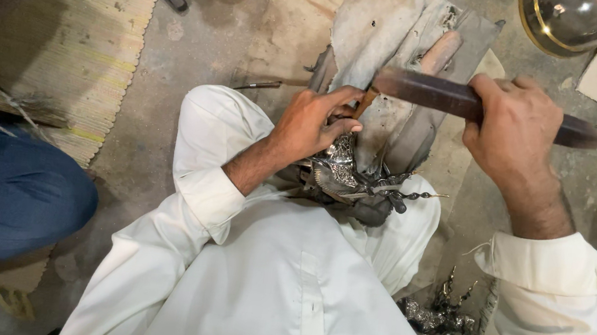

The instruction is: The person sits cross-legged on the floor holding a small silver metal animal figurine against a hand anvil, using a chisel and a heavy hammer to repeatedly strike and shape decorative details into the ornament, repositioning the piece and chisel between strikes.

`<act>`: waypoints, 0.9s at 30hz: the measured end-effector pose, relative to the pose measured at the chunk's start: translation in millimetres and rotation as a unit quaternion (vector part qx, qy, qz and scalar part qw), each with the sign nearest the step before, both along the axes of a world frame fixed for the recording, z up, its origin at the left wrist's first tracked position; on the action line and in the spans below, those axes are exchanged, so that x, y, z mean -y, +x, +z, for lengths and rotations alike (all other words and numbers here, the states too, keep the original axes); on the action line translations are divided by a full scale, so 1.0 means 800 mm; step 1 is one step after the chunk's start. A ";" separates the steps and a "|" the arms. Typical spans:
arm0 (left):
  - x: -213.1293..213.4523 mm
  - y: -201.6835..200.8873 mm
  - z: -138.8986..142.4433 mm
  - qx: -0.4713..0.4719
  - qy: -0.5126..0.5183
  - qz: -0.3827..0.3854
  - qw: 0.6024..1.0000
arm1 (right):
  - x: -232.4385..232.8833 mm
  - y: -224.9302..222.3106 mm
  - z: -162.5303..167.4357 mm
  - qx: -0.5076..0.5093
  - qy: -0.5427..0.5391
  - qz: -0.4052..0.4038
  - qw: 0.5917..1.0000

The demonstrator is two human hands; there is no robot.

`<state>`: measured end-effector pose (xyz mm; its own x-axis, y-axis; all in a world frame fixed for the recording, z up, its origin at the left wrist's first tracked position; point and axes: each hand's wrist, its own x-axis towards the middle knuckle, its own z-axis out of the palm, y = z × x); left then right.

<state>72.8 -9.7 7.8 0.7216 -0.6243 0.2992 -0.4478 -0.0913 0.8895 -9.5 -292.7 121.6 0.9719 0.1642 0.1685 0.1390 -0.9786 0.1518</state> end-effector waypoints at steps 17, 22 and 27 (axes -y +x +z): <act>0.001 0.006 0.005 0.011 -0.012 -0.009 1.000 | 0.022 -0.001 -0.017 -0.015 0.054 -0.040 0.998; 0.003 0.008 0.004 0.000 0.011 -0.017 1.000 | 0.020 -0.005 -0.017 0.003 0.141 -0.069 0.988; 0.002 0.009 0.001 0.022 -0.032 -0.032 0.999 | 0.016 -0.005 -0.020 0.014 0.183 -0.088 0.979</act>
